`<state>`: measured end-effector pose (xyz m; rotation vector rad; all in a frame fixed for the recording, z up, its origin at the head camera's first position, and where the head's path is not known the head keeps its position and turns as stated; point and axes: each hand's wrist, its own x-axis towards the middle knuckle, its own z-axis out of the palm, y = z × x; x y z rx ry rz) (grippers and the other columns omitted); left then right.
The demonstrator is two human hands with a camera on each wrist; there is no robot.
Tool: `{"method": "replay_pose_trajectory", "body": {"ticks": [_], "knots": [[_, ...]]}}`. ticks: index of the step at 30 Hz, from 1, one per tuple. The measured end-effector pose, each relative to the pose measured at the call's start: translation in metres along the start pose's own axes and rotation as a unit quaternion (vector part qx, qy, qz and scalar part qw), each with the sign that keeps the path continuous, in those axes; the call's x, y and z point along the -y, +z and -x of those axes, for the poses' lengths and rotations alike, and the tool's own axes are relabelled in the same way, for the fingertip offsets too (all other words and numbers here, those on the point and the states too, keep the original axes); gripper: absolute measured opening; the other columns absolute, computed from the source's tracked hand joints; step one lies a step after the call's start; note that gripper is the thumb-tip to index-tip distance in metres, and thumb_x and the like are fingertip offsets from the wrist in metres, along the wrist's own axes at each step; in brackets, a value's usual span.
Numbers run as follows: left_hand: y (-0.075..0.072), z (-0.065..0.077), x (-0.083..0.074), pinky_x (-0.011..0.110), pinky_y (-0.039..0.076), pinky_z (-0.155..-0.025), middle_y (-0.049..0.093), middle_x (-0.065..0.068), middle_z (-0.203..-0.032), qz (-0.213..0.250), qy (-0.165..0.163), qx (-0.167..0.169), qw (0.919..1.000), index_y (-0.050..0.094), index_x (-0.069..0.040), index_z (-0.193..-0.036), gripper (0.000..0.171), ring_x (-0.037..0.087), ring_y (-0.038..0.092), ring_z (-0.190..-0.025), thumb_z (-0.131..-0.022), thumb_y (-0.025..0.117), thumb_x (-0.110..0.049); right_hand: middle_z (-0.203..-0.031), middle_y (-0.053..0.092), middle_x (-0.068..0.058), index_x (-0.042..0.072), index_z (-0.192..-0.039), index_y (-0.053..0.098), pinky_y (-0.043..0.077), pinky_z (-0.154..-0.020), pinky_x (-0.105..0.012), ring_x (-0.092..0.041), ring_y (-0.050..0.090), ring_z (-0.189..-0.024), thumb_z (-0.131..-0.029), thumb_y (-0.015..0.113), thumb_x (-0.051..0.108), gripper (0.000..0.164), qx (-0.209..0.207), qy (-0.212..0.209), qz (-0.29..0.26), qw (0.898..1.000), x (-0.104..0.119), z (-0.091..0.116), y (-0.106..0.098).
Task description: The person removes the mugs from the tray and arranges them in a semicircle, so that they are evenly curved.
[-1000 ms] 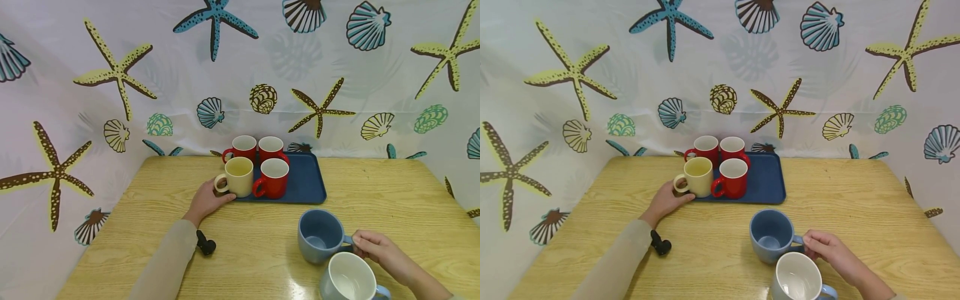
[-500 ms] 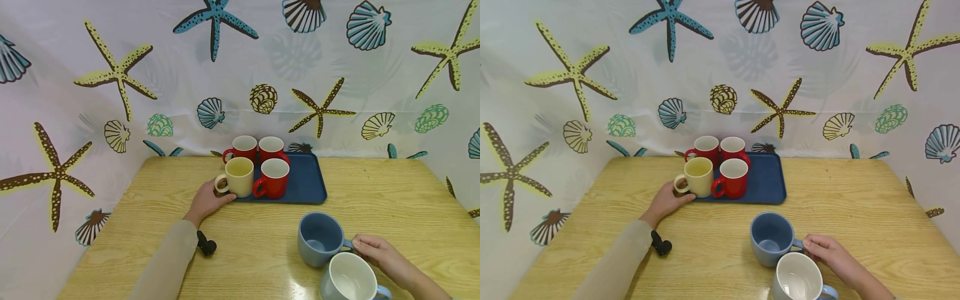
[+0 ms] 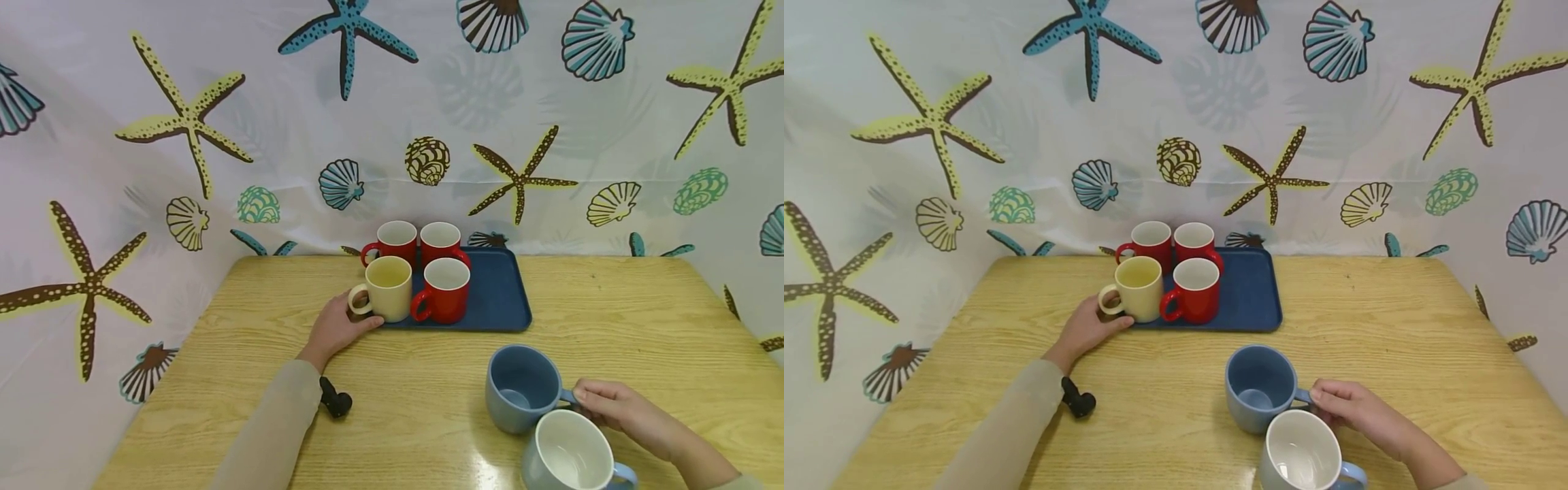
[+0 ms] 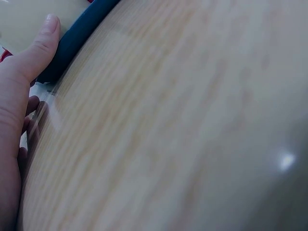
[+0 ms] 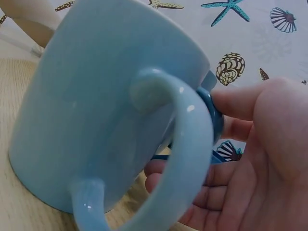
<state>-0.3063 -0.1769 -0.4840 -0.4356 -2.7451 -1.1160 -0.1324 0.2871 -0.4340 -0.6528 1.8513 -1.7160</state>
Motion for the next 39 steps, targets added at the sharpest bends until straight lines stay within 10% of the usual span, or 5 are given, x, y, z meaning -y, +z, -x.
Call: {"method": "replay_pose_trajectory", "body": {"ticks": [9, 18, 39], "knots": [[0.001, 0.001, 0.0, 0.041, 0.04, -0.093, 0.06, 0.0, -0.115, -0.006, -0.002, -0.003, 1.0, 0.056, -0.02, -0.122, 0.068, 0.018, 0.054, -0.106, -0.07, 0.071, -0.061, -0.108, 0.057, -0.015, -0.007, -0.121, 0.049, 0.05, -0.08, -0.037, -0.021, 0.061, -0.091, -0.104, 0.026, 0.016, 0.037, -0.016, 0.048, 0.028, 0.998, -0.003, 0.004, -0.004], [0.003, 0.001, 0.003, 0.04, 0.041, -0.091, 0.06, -0.001, -0.114, 0.0, 0.004, -0.007, 1.0, 0.056, -0.021, -0.121, 0.069, 0.017, 0.055, -0.105, -0.068, 0.07, -0.063, -0.1, 0.058, -0.011, 0.008, -0.119, 0.054, 0.052, -0.074, -0.037, -0.022, 0.063, -0.085, -0.104, 0.027, 0.02, 0.033, -0.049, 0.056, 0.051, 0.996, -0.001, 0.003, -0.007], [0.0, 0.002, 0.0, 0.039, 0.041, -0.093, 0.06, -0.002, -0.116, 0.007, 0.003, -0.007, 0.9999, 0.057, -0.021, -0.122, 0.069, 0.017, 0.054, -0.107, -0.068, 0.071, -0.062, -0.101, 0.062, -0.017, -0.001, -0.118, 0.049, 0.05, -0.07, -0.035, -0.024, 0.062, -0.088, -0.104, 0.029, 0.026, 0.036, -0.074, 0.067, 0.1, 0.99, 0.007, -0.024, -0.022]]}}
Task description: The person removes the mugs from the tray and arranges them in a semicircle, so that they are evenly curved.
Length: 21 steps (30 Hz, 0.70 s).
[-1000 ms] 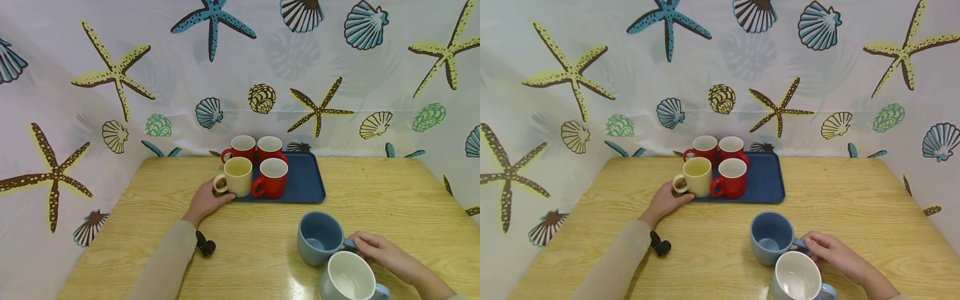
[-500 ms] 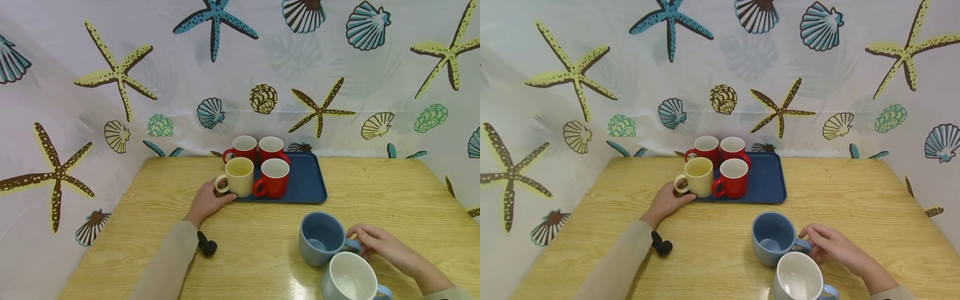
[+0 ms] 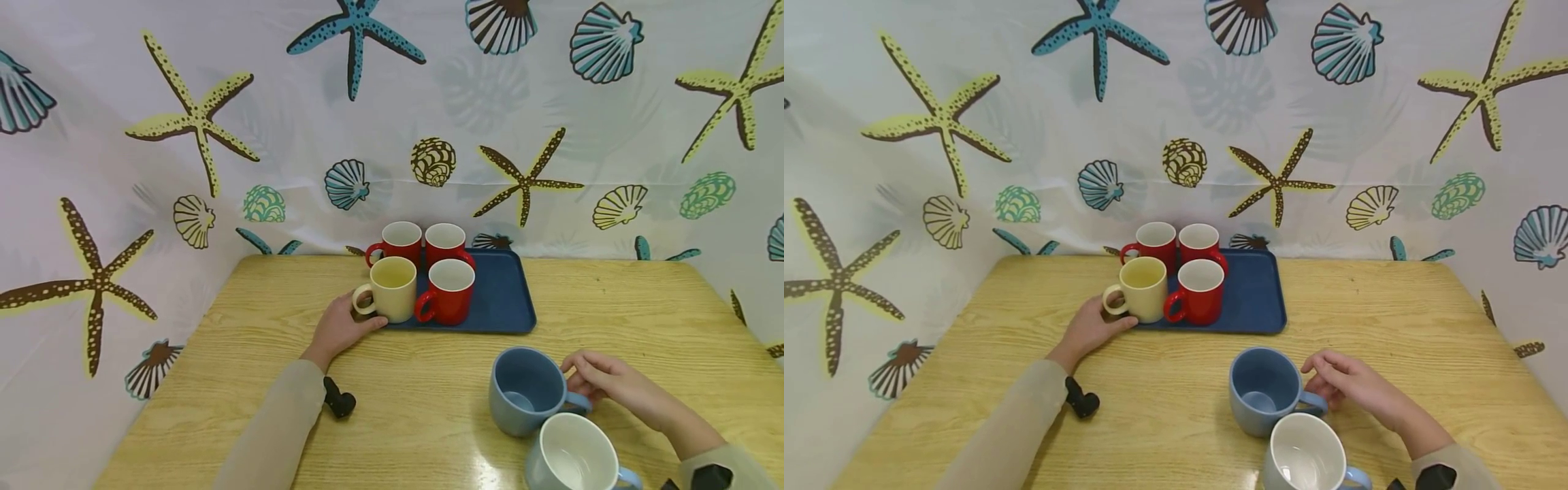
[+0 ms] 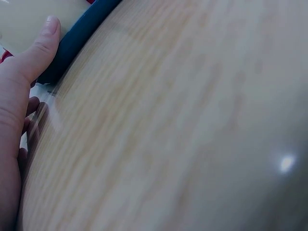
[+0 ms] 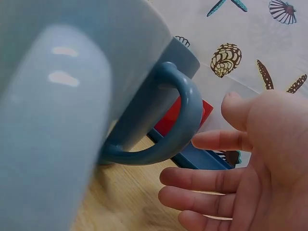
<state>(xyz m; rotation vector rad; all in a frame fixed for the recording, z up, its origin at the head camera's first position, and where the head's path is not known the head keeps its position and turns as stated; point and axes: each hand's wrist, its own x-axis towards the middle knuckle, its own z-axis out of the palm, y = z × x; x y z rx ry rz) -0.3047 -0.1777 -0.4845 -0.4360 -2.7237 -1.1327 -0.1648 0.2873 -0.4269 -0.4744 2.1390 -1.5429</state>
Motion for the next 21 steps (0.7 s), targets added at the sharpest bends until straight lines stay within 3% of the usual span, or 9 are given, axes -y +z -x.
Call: {"method": "replay_pose_trajectory", "body": {"ticks": [13, 21], "knots": [[0.0, 0.001, 0.0, 0.038, 0.041, -0.092, 0.06, -0.003, -0.116, 0.007, 0.003, 0.004, 1.0, 0.057, -0.02, -0.122, 0.069, 0.016, 0.054, -0.106, -0.068, 0.071, -0.062, -0.096, 0.065, -0.019, -0.007, -0.118, 0.044, 0.051, -0.066, -0.039, -0.026, 0.062, -0.078, -0.103, 0.032, 0.03, 0.042, -0.002, -0.006, 0.009, 1.0, 0.006, -0.023, -0.007], [-0.001, 0.001, -0.001, 0.039, 0.04, -0.093, 0.06, -0.002, -0.117, 0.007, 0.003, 0.002, 1.0, 0.057, -0.02, -0.123, 0.068, 0.017, 0.054, -0.107, -0.069, 0.072, -0.06, -0.1, 0.065, -0.019, -0.008, -0.121, 0.042, 0.05, -0.067, -0.039, -0.025, 0.063, -0.081, -0.103, 0.032, 0.033, 0.046, -0.008, 0.004, 0.017, 1.0, 0.005, -0.035, -0.013]]}}
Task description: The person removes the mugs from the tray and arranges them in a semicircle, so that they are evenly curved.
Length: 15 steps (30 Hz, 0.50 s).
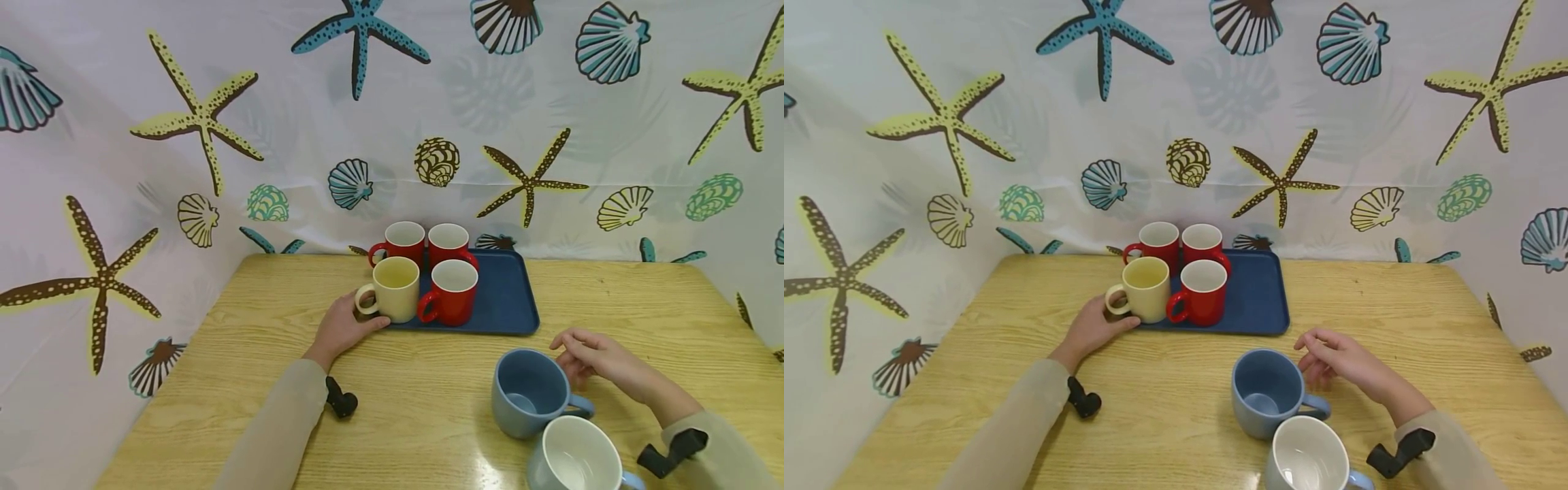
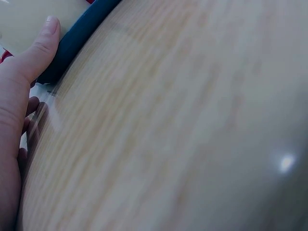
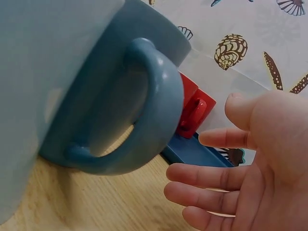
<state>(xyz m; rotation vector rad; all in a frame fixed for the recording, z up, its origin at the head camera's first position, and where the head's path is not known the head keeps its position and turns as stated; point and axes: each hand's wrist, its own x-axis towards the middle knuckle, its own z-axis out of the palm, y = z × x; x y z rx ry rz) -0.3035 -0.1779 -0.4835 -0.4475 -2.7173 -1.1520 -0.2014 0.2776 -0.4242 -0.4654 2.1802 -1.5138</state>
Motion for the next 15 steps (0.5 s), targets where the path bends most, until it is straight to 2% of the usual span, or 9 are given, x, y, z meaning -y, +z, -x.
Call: {"method": "replay_pose_trajectory", "body": {"ticks": [10, 15], "knots": [[0.0, 0.001, 0.001, 0.04, 0.04, -0.093, 0.06, -0.004, -0.117, -0.004, 0.002, -0.002, 1.0, 0.057, -0.022, -0.122, 0.067, 0.017, 0.053, -0.107, -0.069, 0.071, -0.06, -0.099, 0.065, -0.016, -0.009, -0.119, 0.042, 0.051, -0.068, -0.04, -0.027, 0.064, -0.082, -0.102, 0.035, 0.035, 0.048, -0.017, 0.007, 0.001, 1.0, 0.002, -0.015, -0.005], [0.001, 0.0, 0.002, 0.038, 0.04, -0.093, 0.06, -0.005, -0.117, -0.014, 0.001, -0.006, 0.9999, 0.057, -0.024, -0.122, 0.068, 0.015, 0.053, -0.107, -0.069, 0.07, -0.062, -0.102, 0.064, -0.021, -0.01, -0.121, 0.042, 0.052, -0.07, -0.04, -0.029, 0.065, -0.084, -0.102, 0.035, 0.035, 0.049, -0.02, 0.005, -0.002, 1.0, 0.005, -0.02, -0.008]]}}
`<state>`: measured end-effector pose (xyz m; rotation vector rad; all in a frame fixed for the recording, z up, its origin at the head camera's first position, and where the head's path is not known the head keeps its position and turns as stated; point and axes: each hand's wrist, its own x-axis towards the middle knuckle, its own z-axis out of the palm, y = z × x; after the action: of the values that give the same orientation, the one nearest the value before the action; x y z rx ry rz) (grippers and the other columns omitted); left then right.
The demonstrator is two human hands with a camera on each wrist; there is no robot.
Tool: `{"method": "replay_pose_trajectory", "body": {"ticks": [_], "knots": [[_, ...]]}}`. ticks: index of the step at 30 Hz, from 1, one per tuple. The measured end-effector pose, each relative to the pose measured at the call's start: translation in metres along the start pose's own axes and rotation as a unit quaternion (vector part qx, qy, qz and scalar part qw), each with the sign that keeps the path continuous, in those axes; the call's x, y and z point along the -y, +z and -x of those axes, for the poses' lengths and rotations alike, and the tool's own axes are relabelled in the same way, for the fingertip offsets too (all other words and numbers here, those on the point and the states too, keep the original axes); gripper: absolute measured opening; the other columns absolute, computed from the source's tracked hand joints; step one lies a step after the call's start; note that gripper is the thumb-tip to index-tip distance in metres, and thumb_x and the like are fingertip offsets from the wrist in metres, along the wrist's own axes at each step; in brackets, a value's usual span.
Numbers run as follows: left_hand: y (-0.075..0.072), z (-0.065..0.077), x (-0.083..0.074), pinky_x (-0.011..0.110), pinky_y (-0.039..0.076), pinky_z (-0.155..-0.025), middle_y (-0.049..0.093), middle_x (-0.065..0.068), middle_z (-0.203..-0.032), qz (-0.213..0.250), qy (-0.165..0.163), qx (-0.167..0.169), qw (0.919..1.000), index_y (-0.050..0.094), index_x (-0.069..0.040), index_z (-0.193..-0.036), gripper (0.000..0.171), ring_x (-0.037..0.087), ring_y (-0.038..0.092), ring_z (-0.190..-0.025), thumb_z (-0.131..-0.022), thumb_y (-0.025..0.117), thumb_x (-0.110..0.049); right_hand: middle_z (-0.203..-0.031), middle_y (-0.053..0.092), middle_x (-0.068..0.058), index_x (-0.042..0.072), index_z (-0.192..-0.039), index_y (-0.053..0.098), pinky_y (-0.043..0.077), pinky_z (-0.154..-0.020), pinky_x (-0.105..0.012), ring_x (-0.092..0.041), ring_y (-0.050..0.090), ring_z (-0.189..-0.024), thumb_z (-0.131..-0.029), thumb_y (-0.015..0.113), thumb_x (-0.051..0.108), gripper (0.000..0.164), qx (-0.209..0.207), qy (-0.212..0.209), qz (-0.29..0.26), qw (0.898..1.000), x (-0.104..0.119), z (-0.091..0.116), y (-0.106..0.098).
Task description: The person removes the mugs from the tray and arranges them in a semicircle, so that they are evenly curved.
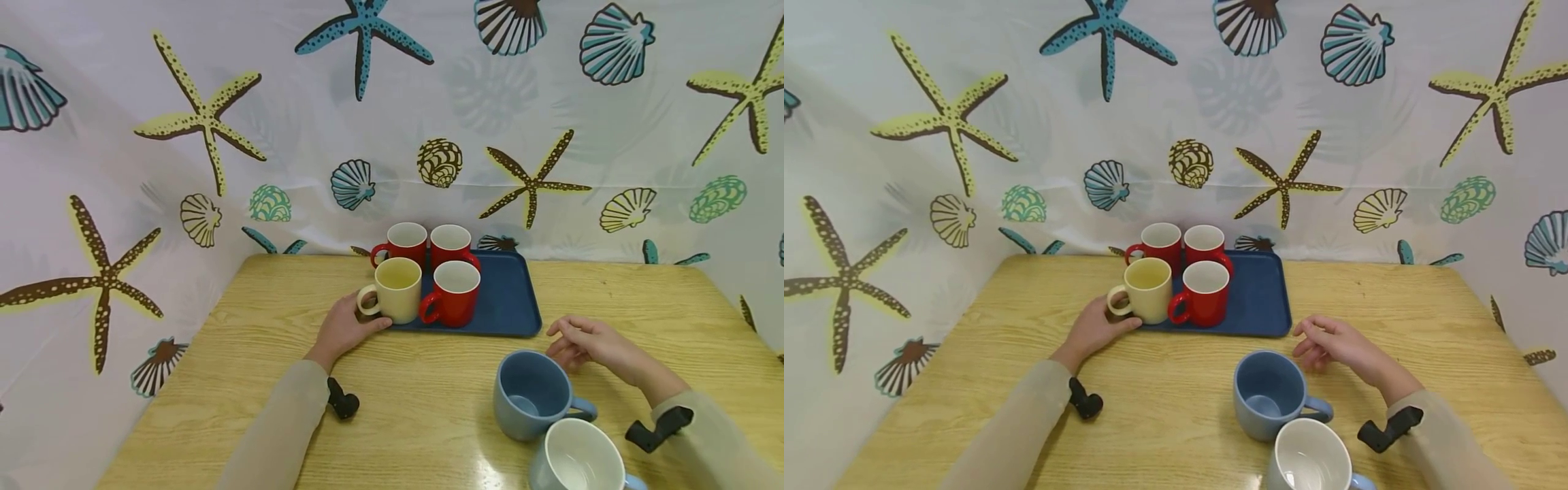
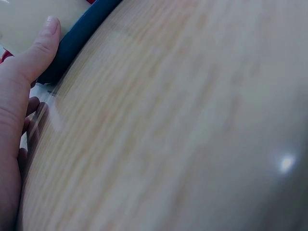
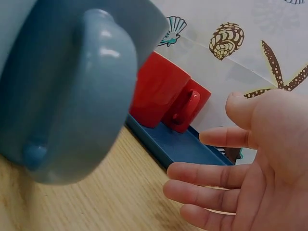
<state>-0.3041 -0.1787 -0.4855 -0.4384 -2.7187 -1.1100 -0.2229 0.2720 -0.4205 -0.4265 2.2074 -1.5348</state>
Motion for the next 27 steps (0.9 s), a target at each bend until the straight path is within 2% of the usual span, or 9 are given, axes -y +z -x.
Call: {"method": "replay_pose_trajectory", "body": {"ticks": [8, 18, 27], "knots": [[0.001, -0.002, 0.003, 0.038, 0.04, -0.093, 0.059, -0.005, -0.117, 0.001, -0.005, 0.0, 1.0, 0.056, -0.024, -0.123, 0.07, 0.014, 0.053, -0.107, -0.068, 0.069, -0.064, -0.106, 0.061, -0.026, -0.009, -0.122, 0.042, 0.052, -0.073, -0.041, -0.034, 0.063, -0.086, -0.101, 0.036, 0.036, 0.05, -0.002, 0.001, 0.015, 1.0, 0.006, -0.018, -0.005], [0.001, -0.001, 0.002, 0.037, 0.043, -0.09, 0.061, -0.004, -0.115, 0.007, -0.001, 0.0, 1.0, 0.058, -0.021, -0.121, 0.069, 0.013, 0.055, -0.105, -0.068, 0.071, -0.061, -0.103, 0.063, -0.023, -0.008, -0.123, 0.042, 0.049, -0.078, -0.045, -0.041, 0.061, -0.092, -0.1, 0.039, 0.038, 0.051, 0.008, 0.012, 0.031, 0.999, 0.018, -0.042, -0.007], [0.001, -0.001, 0.005, 0.036, 0.043, -0.09, 0.06, -0.004, -0.116, 0.004, 0.002, -0.001, 1.0, 0.057, -0.021, -0.122, 0.071, 0.013, 0.055, -0.106, -0.067, 0.069, -0.065, -0.107, 0.061, -0.026, -0.004, -0.132, 0.038, 0.049, -0.078, -0.048, -0.036, 0.062, -0.091, -0.1, 0.04, 0.038, 0.053, 0.01, 0.007, 0.021, 1.0, 0.032, -0.061, -0.007]]}}
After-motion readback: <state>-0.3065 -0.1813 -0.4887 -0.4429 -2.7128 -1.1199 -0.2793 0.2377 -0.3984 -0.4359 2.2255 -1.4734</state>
